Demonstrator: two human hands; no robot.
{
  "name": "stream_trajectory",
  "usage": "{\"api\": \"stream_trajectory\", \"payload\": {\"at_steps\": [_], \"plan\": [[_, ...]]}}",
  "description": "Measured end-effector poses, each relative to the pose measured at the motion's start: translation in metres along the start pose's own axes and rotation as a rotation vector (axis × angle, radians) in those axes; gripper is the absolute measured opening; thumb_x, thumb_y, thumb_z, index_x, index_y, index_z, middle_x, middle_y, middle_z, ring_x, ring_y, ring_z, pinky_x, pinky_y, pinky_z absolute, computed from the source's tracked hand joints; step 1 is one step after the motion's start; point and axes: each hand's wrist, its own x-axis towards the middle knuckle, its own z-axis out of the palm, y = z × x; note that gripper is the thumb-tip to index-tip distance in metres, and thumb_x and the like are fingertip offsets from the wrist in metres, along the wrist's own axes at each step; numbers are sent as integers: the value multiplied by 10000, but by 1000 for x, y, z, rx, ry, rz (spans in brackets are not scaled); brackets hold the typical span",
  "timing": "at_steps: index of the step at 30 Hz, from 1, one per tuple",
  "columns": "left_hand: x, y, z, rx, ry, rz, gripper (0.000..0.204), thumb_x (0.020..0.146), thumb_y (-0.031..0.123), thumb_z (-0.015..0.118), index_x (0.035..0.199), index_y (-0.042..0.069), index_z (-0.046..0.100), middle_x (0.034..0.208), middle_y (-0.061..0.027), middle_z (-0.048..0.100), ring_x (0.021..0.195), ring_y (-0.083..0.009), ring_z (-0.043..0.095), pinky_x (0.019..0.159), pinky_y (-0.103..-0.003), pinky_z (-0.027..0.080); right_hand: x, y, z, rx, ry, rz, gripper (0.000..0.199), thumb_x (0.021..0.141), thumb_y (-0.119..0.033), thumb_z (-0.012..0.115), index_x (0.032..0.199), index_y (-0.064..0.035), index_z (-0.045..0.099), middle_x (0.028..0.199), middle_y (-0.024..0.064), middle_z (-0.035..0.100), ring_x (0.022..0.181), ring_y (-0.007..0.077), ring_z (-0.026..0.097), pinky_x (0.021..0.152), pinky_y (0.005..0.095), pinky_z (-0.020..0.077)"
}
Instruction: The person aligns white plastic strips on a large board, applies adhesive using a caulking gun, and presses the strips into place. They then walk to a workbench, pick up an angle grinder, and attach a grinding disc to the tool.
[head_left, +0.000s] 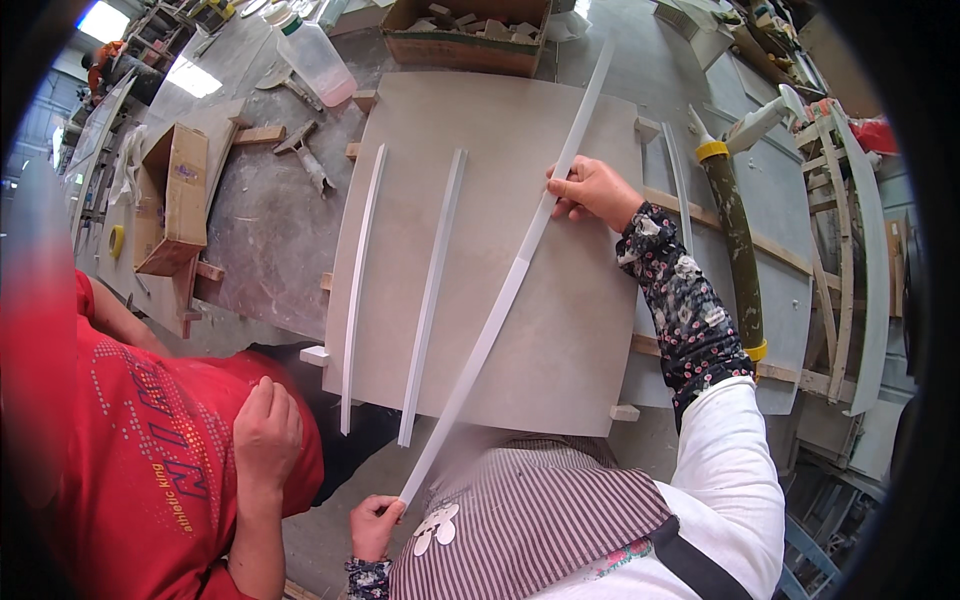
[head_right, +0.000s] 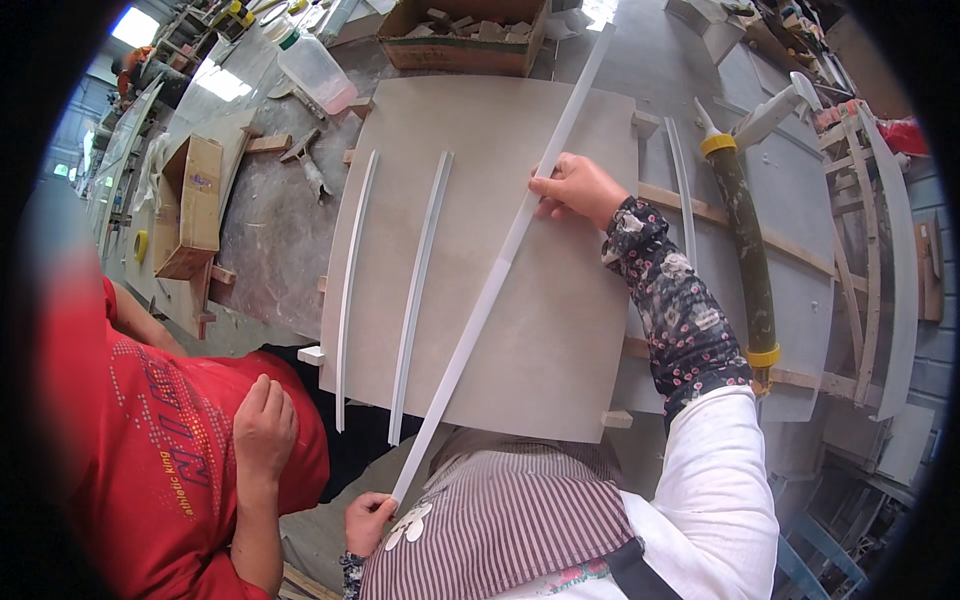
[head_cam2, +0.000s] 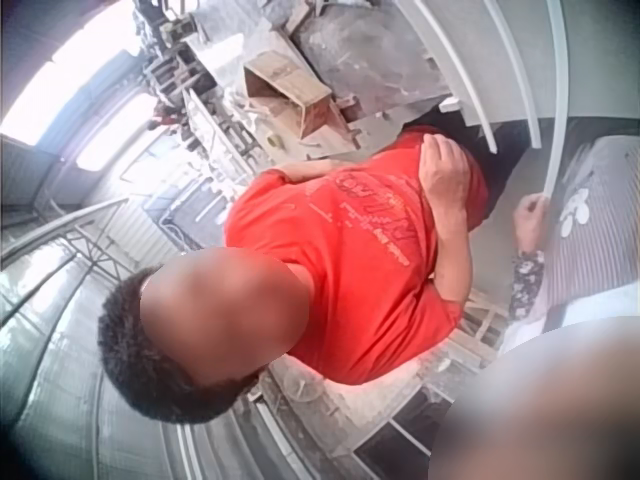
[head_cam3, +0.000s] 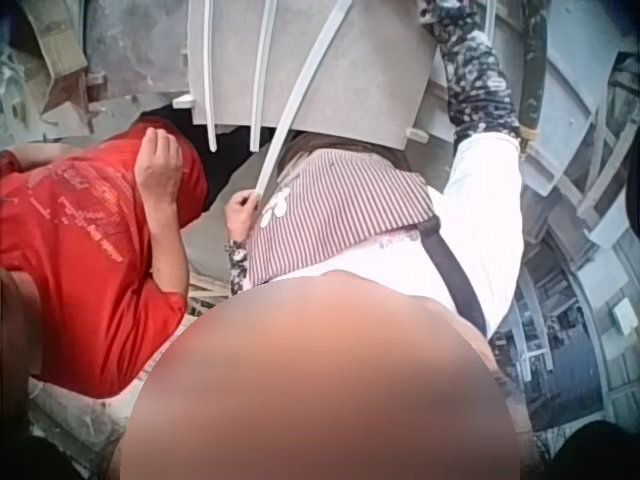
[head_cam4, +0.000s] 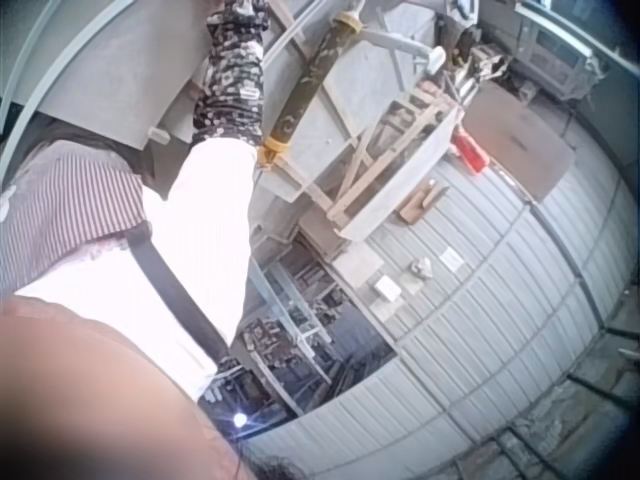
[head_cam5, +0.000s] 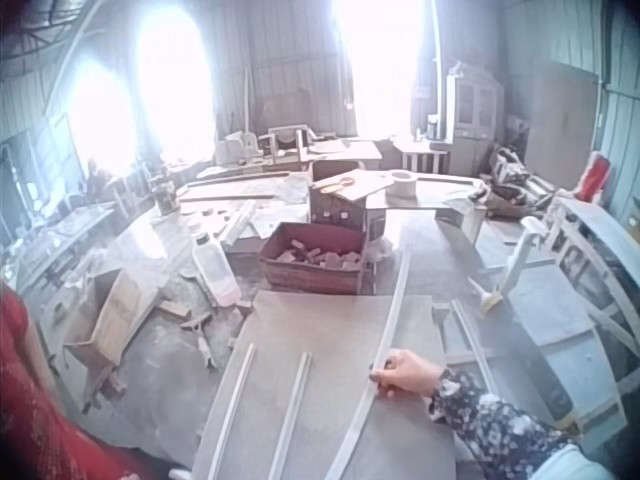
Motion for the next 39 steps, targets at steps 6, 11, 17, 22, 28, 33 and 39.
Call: {"api": "stream_trajectory", "payload": {"at_steps": [6, 11, 17, 22, 28, 33, 39], "plan": [[-2, 2, 0, 17, 15, 2, 89, 805, 41, 703, 855, -31, 693, 719, -39, 655, 611, -86, 590, 566, -217, 474, 0, 0, 1, -31, 6, -5, 306, 885, -217, 649, 1062, 11, 549, 920, 65, 619, 743, 144, 668, 566, 222, 505], [-8, 16, 2, 6, -56, 14, 104, 830, 53, 680, 876, -41, 679, 760, -50, 642, 648, -106, 610, 597, -230, 498, -2, -2, -7, 37, 124, -27, 312, 889, -232, 642, 1060, 8, 541, 946, 77, 620, 743, 146, 668, 572, 228, 504], [3, 36, 33, -109, -86, 92, 75, 828, 25, 683, 877, -31, 684, 773, -26, 624, 664, -90, 595, 599, -216, 493, -20, -13, -32, 117, 242, -26, 364, 896, -249, 637, 1134, 1, 521, 1015, 61, 606, 828, 125, 654, 590, 197, 481], [14, 41, 46, -402, -6, 167, 79, 856, 8, 648, 927, -21, 670, 798, -25, 630, 688, -87, 578, 588, -219, 479, -34, -15, -32, 155, 196, -50, 341, 912, -241, 625, 1155, -24, 524, 996, 43, 602, 792, 104, 649, 577, 163, 465], [43, 55, 31, -261, 227, 230, 108, 866, 7, 626, 956, -25, 674, 801, -24, 642, 651, -71, 552, 586, -205, 446, -40, -3, -12, 121, 151, -17, 377, 903, -285, 646, 1149, -26, 527, 973, 45, 610, 779, 108, 654, 597, 181, 486], [34, 71, 35, 316, 493, 450, 296, 807, 35, 674, 1099, 17, 628, 992, -85, 585, 823, -134, 572, 670, -247, 453, -37, 3, -1, 86, 136, 35, 360, 904, -268, 639, 1147, -26, 528, 988, 62, 616, 775, 123, 662, 611, 205, 503], [38, 100, 69, 805, 364, 899, 436, 732, 121, 748, 1128, 38, 585, 958, -146, 576, 860, -332, 564, 763, -420, 462, -36, -4, 13, 54, 127, 28, 314, 927, -258, 611, 1136, -43, 518, 956, 45, 622, 736, 91, 651, 568, 178, 481]]}}
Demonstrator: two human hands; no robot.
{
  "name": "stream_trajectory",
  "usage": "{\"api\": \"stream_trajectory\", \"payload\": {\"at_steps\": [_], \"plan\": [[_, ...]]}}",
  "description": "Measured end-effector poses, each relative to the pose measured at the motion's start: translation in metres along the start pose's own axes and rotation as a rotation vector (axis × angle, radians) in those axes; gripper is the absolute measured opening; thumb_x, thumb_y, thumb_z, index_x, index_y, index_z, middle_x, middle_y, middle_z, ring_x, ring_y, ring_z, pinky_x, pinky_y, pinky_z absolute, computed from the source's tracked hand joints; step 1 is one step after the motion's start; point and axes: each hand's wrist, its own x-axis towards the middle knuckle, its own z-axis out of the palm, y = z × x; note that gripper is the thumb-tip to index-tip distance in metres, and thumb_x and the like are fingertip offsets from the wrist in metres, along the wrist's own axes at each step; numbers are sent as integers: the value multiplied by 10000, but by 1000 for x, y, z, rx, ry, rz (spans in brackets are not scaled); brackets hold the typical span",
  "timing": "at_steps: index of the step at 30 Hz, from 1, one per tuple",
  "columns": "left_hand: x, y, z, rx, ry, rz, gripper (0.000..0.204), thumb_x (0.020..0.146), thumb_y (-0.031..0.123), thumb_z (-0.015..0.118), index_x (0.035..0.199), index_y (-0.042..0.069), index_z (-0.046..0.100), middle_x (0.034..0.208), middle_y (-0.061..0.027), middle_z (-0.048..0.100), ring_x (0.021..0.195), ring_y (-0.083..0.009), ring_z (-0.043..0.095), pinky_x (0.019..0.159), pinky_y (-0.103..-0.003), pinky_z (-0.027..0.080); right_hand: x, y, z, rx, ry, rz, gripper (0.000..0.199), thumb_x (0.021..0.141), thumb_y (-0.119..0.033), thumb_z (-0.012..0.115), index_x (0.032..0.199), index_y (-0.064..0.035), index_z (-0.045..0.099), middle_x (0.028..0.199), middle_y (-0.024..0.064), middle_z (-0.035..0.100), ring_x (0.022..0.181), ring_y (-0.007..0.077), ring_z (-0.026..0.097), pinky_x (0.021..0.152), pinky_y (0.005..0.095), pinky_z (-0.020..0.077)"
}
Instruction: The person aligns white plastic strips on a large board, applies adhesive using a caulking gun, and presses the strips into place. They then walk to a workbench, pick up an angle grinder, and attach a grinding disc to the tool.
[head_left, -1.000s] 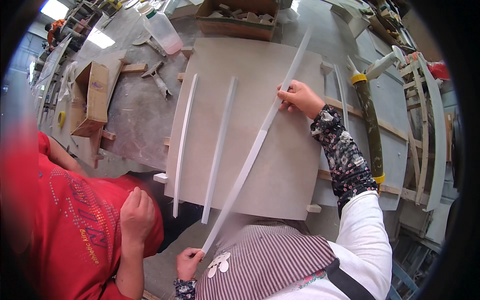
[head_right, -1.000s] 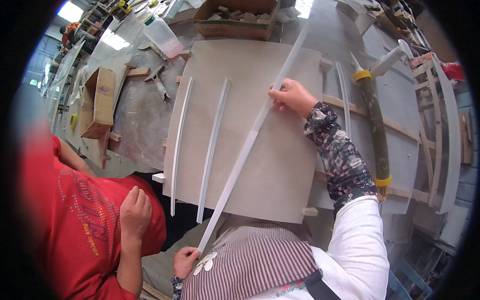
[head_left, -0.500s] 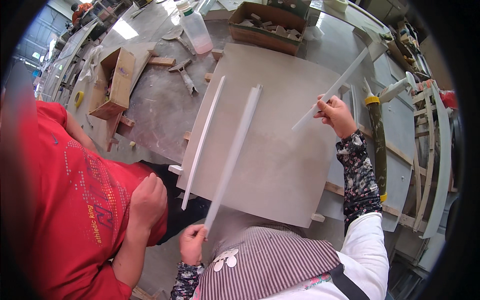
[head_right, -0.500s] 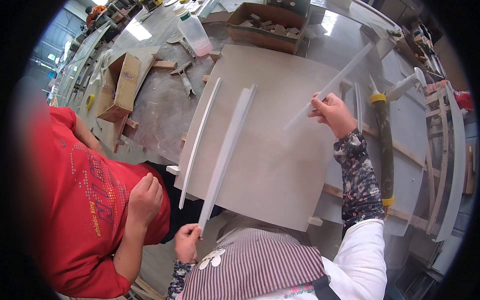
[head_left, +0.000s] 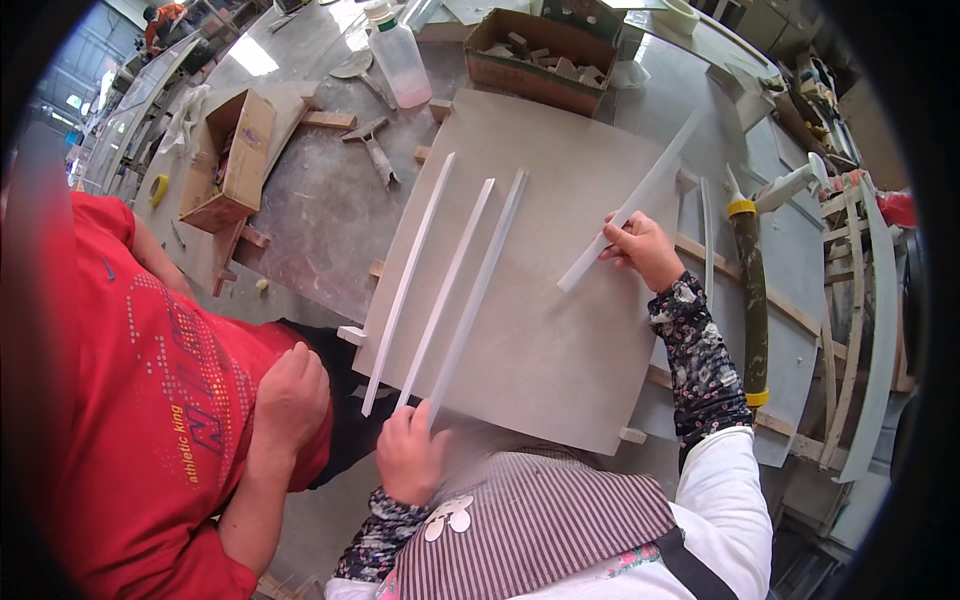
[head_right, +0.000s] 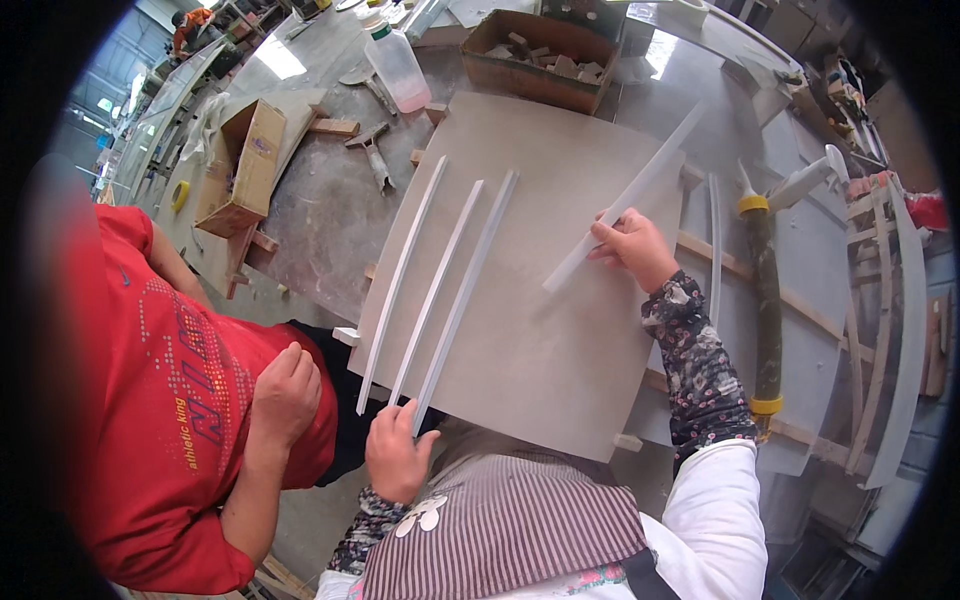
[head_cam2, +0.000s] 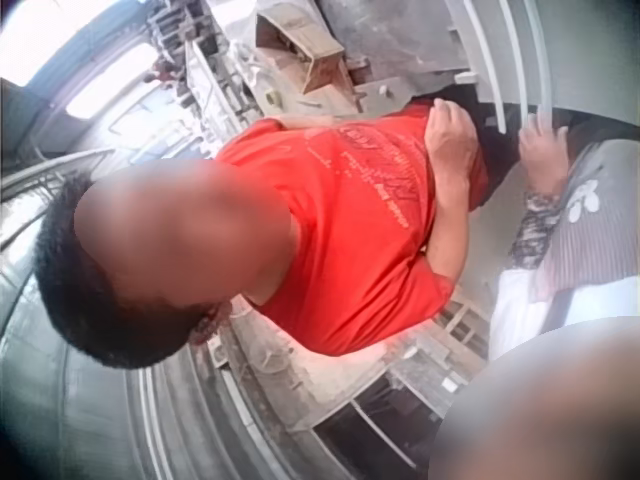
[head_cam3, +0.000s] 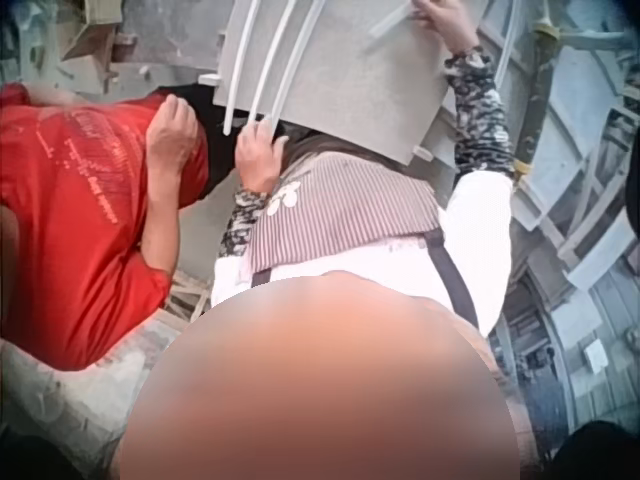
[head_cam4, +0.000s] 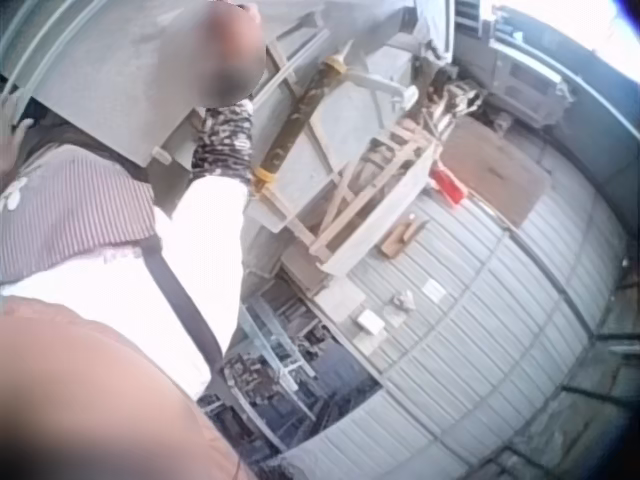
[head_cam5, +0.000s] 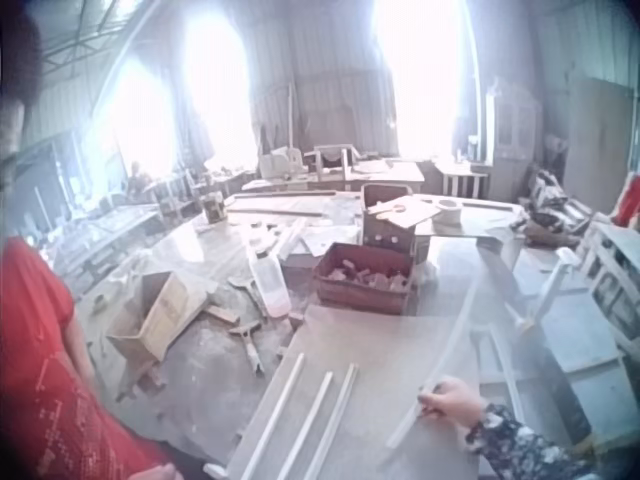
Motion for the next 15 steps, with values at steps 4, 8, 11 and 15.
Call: {"api": "stream_trajectory", "payload": {"at_steps": [4, 8, 11, 15], "plan": [[8, -7, 15, 73, -30, -9, 341, 776, 106, 687, 1097, 27, 607, 892, -129, 606, 845, -322, 584, 743, -397, 477, 3, -4, 1, -11, -2, -1, 330, 928, -261, 608, 1151, -40, 506, 968, 50, 604, 743, 103, 653, 572, 184, 485], [-24, -29, 8, -666, -239, -356, 210, 842, 60, 627, 1038, -3, 669, 852, -96, 669, 714, -173, 618, 644, -301, 488, 8, 0, -5, 21, 32, -10, 331, 930, -256, 604, 1158, -37, 506, 975, 49, 597, 750, 103, 653, 575, 184, 488], [-52, -42, 3, -987, -487, -823, 226, 905, 77, 601, 1093, -38, 650, 845, -65, 682, 657, -67, 580, 574, -208, 481, 13, 6, -10, 30, 53, -25, 343, 923, -259, 609, 1144, -18, 509, 983, 63, 597, 763, 116, 658, 586, 195, 494], [-75, -51, -3, -1011, -480, -901, 223, 919, 84, 586, 1091, -44, 647, 834, -77, 681, 652, -72, 579, 571, -203, 483, 20, 14, -15, 15, 54, -44, 364, 910, -269, 622, 1108, 18, 515, 987, 87, 600, 786, 140, 668, 601, 213, 498]]}}
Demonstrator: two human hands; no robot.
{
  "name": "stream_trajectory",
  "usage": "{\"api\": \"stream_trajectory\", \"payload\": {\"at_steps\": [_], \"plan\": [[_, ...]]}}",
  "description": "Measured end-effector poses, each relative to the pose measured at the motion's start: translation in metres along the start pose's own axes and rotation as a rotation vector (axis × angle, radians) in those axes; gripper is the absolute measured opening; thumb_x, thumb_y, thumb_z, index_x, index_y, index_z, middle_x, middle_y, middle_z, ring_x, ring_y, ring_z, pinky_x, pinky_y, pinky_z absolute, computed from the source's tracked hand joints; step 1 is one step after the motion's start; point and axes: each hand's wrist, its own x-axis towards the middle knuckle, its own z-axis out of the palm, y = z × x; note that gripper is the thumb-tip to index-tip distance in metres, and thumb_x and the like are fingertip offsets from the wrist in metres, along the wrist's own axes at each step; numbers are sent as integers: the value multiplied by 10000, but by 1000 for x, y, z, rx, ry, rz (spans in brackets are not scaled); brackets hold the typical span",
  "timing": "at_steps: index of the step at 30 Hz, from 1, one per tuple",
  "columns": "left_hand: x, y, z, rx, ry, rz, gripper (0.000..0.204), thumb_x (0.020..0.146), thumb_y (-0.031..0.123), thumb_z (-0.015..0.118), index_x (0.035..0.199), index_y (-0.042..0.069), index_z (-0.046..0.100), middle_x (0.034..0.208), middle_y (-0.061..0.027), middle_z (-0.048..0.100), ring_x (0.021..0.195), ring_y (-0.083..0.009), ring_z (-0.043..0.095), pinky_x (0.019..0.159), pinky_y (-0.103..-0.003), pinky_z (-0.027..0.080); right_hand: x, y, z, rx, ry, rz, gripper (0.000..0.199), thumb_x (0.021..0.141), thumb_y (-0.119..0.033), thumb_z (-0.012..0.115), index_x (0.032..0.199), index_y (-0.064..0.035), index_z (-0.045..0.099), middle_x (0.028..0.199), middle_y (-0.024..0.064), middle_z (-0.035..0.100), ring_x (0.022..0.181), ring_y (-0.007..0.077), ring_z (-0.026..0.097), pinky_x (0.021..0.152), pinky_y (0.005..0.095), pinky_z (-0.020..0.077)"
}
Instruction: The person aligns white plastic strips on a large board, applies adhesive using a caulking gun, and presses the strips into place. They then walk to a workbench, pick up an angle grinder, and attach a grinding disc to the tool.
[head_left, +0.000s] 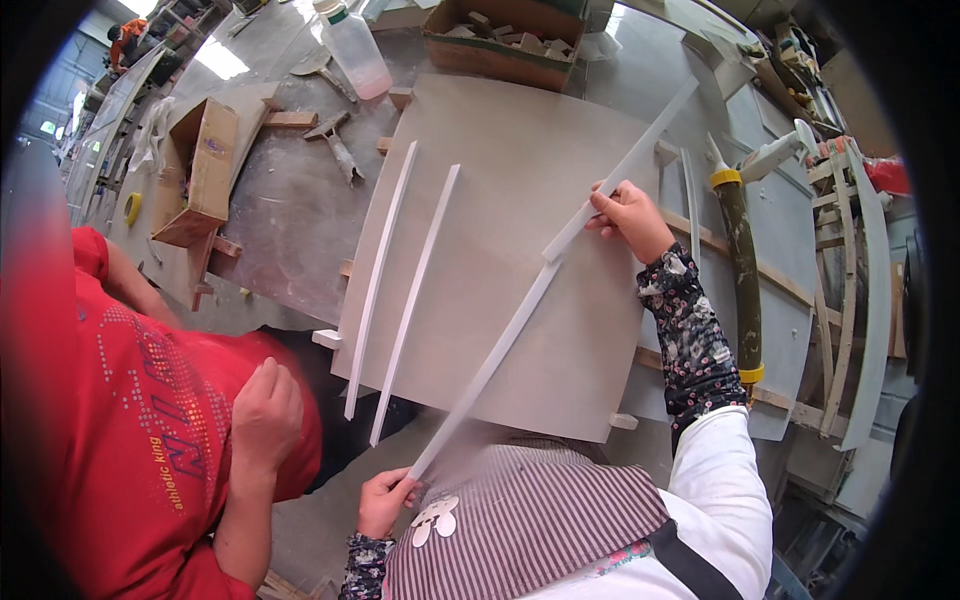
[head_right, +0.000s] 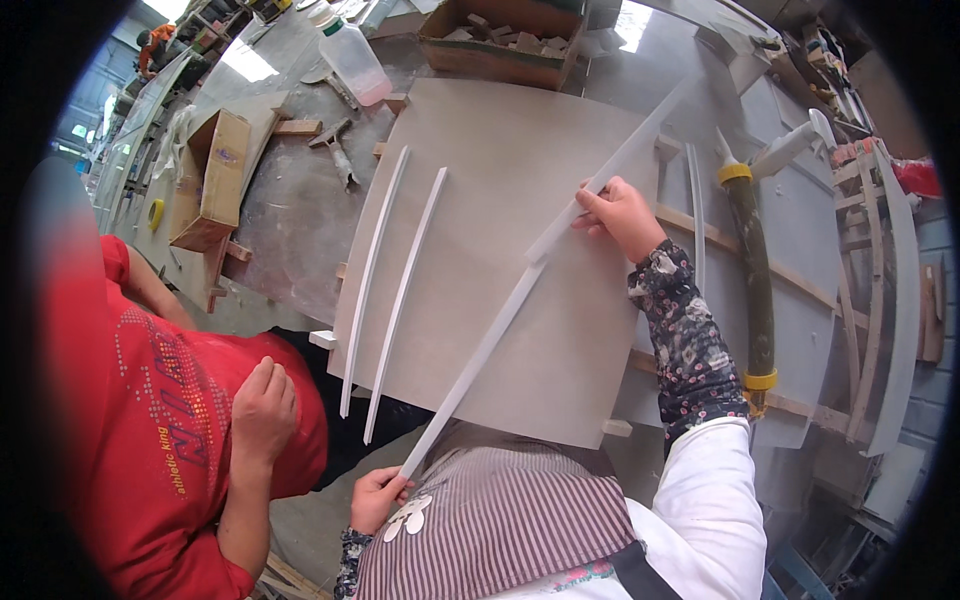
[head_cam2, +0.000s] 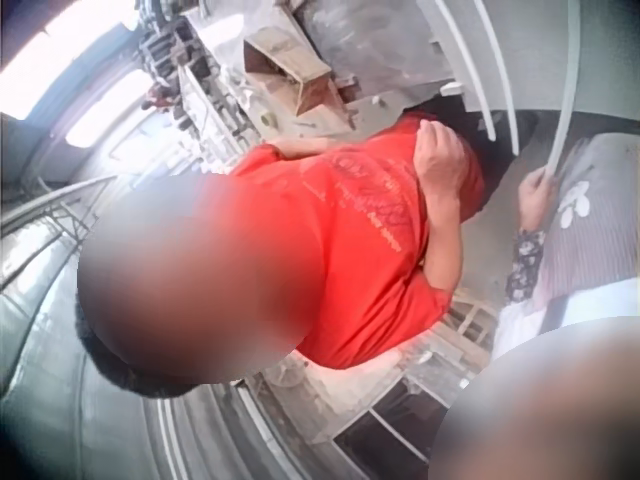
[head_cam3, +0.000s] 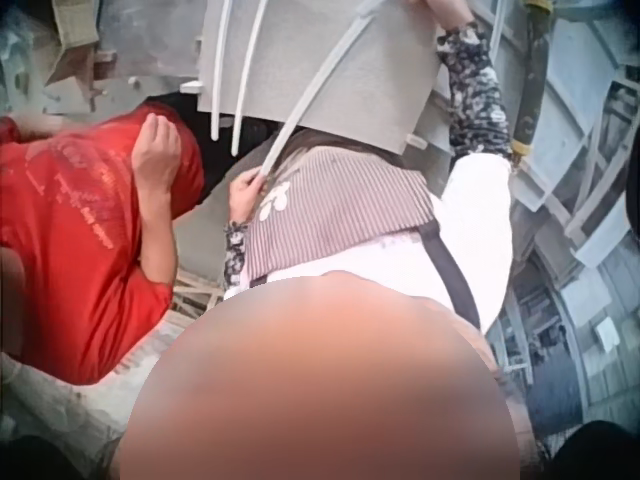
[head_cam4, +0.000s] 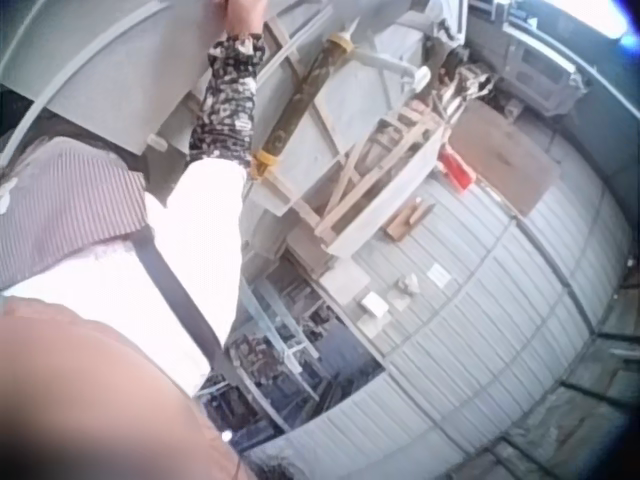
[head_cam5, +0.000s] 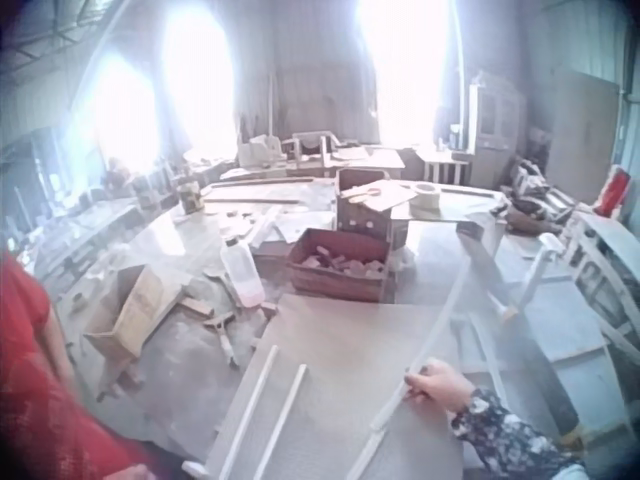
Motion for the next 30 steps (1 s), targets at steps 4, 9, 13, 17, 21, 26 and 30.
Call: {"api": "stream_trajectory", "payload": {"at_steps": [4, 9, 13, 17, 21, 26, 30], "plan": [[-7, -6, -5, -6, 42, -52, 214, 909, 81, 600, 1081, -36, 649, 828, -65, 680, 645, -57, 561, 548, -183, 459, 7, 2, -8, 25, -2, -24, 366, 910, -269, 626, 1106, 21, 517, 989, 90, 602, 791, 141, 667, 599, 211, 497], [-11, -9, -6, -36, 53, -71, 211, 913, 81, 593, 1075, -43, 646, 813, -65, 678, 619, -47, 538, 513, -171, 436, 7, 1, -14, -2, 12, 1, 362, 904, -264, 637, 1089, 23, 516, 984, 93, 604, 785, 147, 673, 586, 212, 496], [-11, -9, -7, 18, 62, -82, 222, 927, 104, 582, 1089, -35, 643, 803, -51, 672, 601, -48, 537, 515, -182, 439, 7, 1, -9, -57, -12, 26, 344, 899, -254, 646, 1042, 27, 509, 956, 95, 608, 769, 154, 679, 559, 210, 496], [-12, -8, -8, -21, 71, -79, 211, 923, 98, 588, 1075, -36, 646, 797, -48, 669, 598, -46, 533, 499, -181, 427, 9, 2, -6, -48, -30, 11, 337, 895, -246, 651, 1014, 30, 500, 933, 98, 610, 757, 154, 679, 542, 204, 495], [-13, -7, -6, -16, 87, -73, 203, 917, 92, 595, 1064, -35, 650, 785, -46, 666, 589, -42, 529, 486, -176, 417, 8, 1, -7, -63, -36, 14, 329, 895, -244, 650, 1020, 26, 510, 938, 90, 612, 751, 148, 676, 553, 212, 501], [-14, -6, -6, -25, 95, -74, 197, 913, 89, 597, 1055, -36, 653, 772, -43, 663, 580, -39, 526, 477, -173, 411, 8, 0, -8, -70, -48, 22, 321, 891, -243, 652, 1025, 19, 523, 948, 86, 617, 748, 144, 675, 569, 221, 509], [-13, -7, -9, 50, 95, -87, 203, 920, 106, 588, 1052, -32, 655, 769, -40, 661, 573, -36, 525, 477, -175, 413, 8, -2, -8, -88, -71, 20, 325, 888, -243, 646, 1023, 26, 523, 941, 94, 626, 751, 152, 677, 576, 226, 513]]}}
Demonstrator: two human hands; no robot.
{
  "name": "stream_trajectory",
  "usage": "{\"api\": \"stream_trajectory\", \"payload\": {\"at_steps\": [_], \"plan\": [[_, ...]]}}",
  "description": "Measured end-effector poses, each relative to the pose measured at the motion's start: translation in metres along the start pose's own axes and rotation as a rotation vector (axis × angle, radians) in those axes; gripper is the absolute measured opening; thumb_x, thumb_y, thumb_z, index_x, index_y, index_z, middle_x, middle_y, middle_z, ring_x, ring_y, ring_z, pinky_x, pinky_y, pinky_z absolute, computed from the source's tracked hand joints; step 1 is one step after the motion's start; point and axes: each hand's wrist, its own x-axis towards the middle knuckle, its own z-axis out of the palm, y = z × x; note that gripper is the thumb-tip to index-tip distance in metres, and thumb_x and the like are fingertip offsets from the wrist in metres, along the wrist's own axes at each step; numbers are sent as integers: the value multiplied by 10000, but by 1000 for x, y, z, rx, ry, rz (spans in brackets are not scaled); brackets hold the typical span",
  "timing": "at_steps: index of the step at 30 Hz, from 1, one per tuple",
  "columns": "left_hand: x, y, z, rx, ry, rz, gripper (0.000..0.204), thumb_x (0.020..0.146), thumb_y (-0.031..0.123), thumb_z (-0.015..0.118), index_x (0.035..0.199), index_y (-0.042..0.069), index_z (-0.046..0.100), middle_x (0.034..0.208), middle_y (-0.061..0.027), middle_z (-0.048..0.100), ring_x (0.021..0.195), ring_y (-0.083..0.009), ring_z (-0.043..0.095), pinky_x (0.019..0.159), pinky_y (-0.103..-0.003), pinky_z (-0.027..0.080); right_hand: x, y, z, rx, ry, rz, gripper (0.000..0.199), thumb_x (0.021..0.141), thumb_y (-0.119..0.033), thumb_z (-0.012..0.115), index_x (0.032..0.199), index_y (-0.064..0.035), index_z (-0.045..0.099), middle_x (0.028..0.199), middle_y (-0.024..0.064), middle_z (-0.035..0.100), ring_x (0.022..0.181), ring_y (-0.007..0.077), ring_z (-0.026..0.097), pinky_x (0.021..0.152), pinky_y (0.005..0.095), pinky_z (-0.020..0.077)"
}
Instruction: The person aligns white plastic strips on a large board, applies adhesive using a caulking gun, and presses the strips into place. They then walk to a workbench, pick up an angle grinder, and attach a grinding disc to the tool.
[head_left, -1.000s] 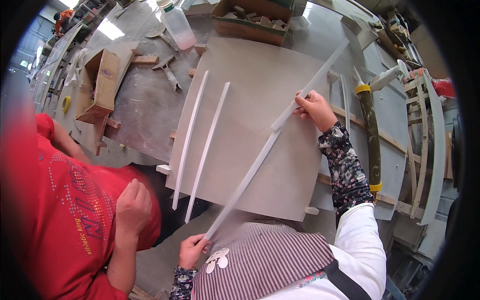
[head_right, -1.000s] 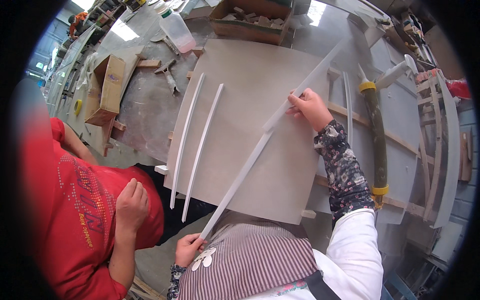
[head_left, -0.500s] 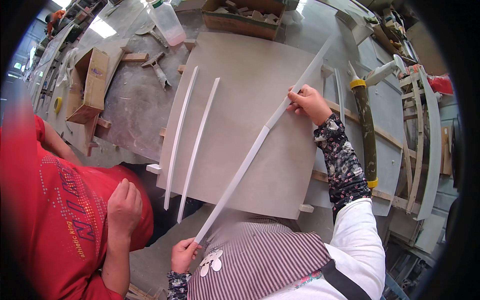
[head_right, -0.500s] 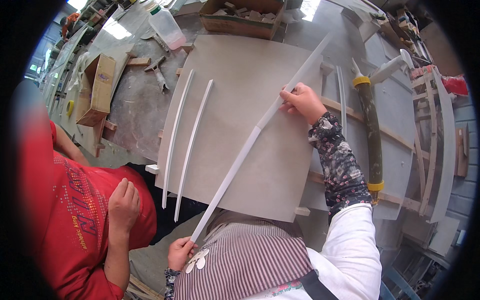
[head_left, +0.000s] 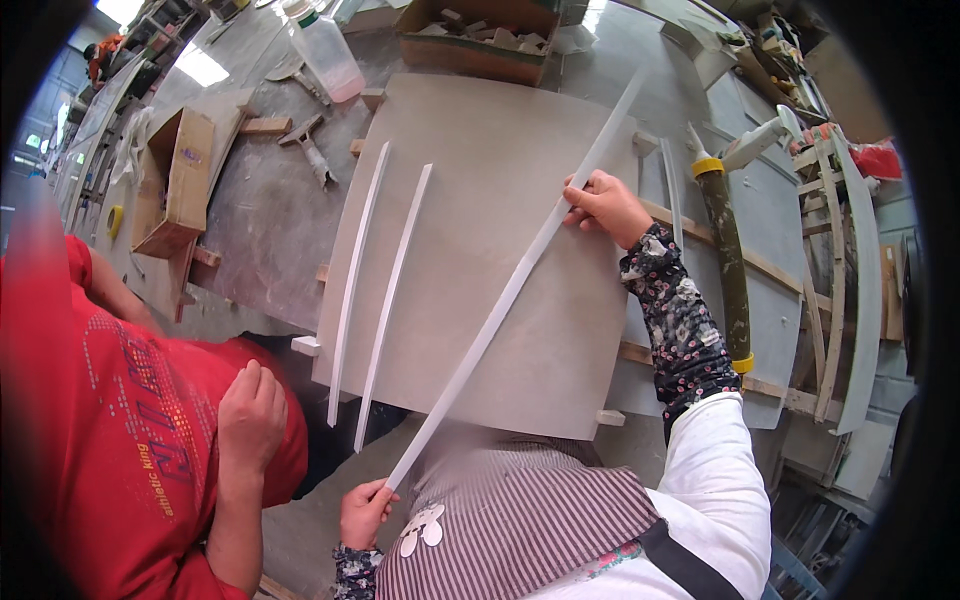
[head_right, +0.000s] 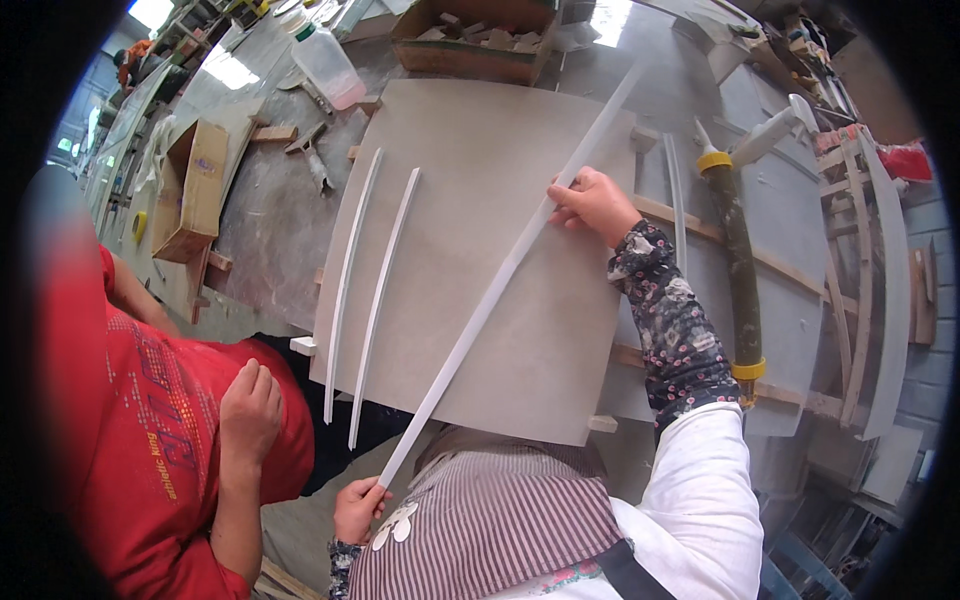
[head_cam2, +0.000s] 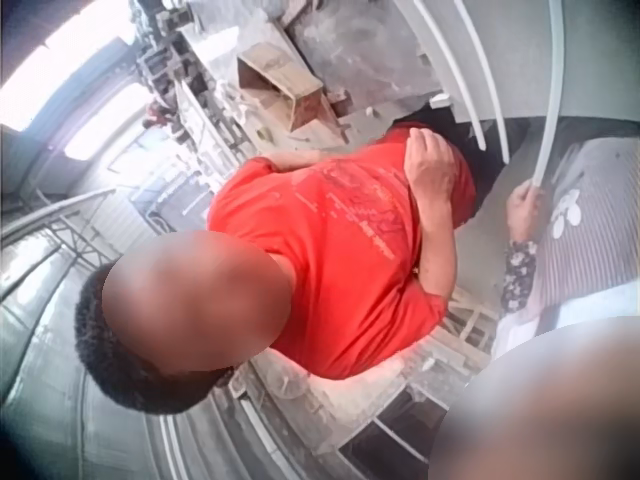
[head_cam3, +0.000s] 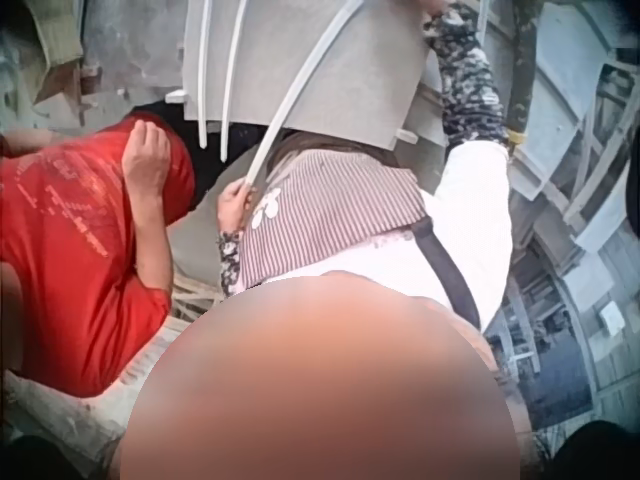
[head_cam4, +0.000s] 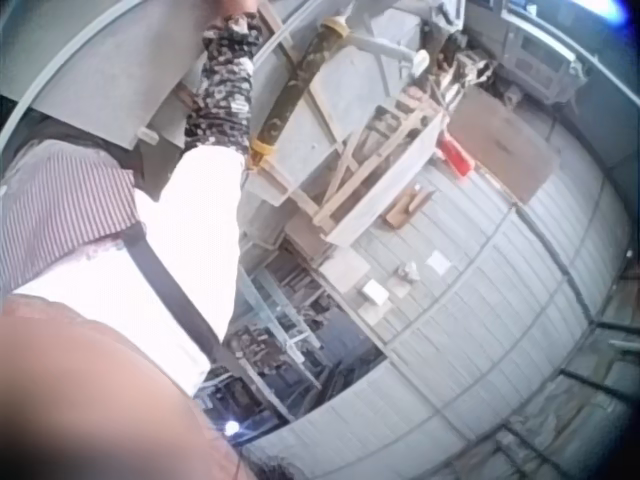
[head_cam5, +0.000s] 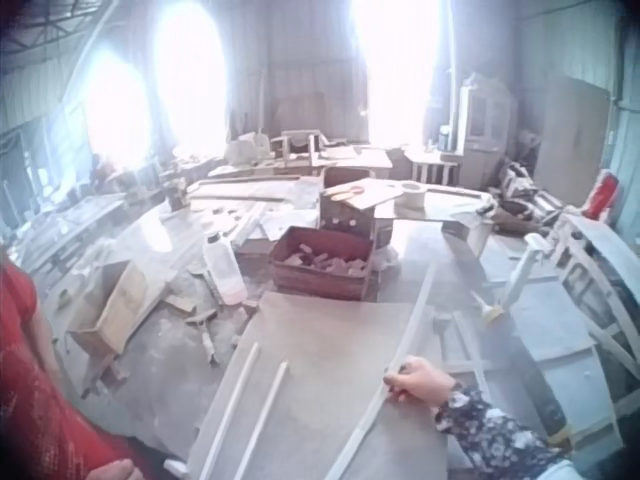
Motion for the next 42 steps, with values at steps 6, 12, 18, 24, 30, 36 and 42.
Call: {"api": "stream_trajectory", "payload": {"at_steps": [6, 12, 18, 24, 30, 36, 42], "plan": [[0, 5, -2, -62, -66, -10, 200, 925, 105, 571, 1034, -42, 652, 770, -57, 660, 572, -58, 546, 485, -187, 428, -18, -13, 0, 97, 53, -45, 324, 890, -272, 612, 1033, 3, 519, 914, 77, 613, 787, 146, 647, 654, 258, 529], [-1, 35, 24, -247, -126, 210, 223, 913, 55, 578, 1097, -70, 599, 884, -122, 674, 608, -114, 598, 517, -218, 490, -91, 0, -76, 217, 273, -117, 128, 920, -144, 482, 1015, -59, 488, 772, 22, 556, 689, 132, 561, 615, 258, 487], [31, 78, 77, -13, -69, 454, 228, 863, 39, 640, 1079, -30, 615, 814, -55, 571, 614, -112, 574, 522, -241, 479, -149, 86, -93, -776, 726, -73, 361, 749, -224, 731, 909, 9, 506, 840, 177, 595, 818, 372, 590, 726, 429, 480], [32, 114, 91, 693, 230, 1167, 233, 844, 54, 659, 1068, -1, 626, 821, -66, 559, 671, -120, 538, 592, -252, 451, -159, 85, -68, -567, 756, 107, 373, 748, -215, 716, 961, 21, 521, 902, 192, 625, 830, 363, 606, 733, 431, 490], [24, 146, 114, 117, -471, 531, 265, 918, 64, 581, 1166, -30, 589, 1077, -106, 617, 760, -107, 582, 665, -223, 477, -191, 21, -7, 526, 206, -132, 279, 893, -229, 652, 1050, -24, 546, 914, 43, 650, 784, 81, 614, 604, 221, 486], [22, 155, 143, -91, -735, 339, 387, 906, 85, 613, 1252, -61, 522, 1120, -63, 629, 997, -133, 582, 863, -271, 478, -176, 4, 76, 552, 81, -70, 288, 898, -151, 653, 1102, -11, 504, 929, 79, 645, 769, 141, 644, 543, 211, 474], [25, 147, 134, -18, -641, 416, 292, 886, 43, 608, 1166, -37, 605, 1025, -74, 664, 931, -111, 604, 839, -251, 479, -162, 13, 104, 552, 29, -54, 241, 959, -213, 562, 1091, -14, 527, 942, 75, 639, 779, 132, 639, 535, 227, 487]]}}
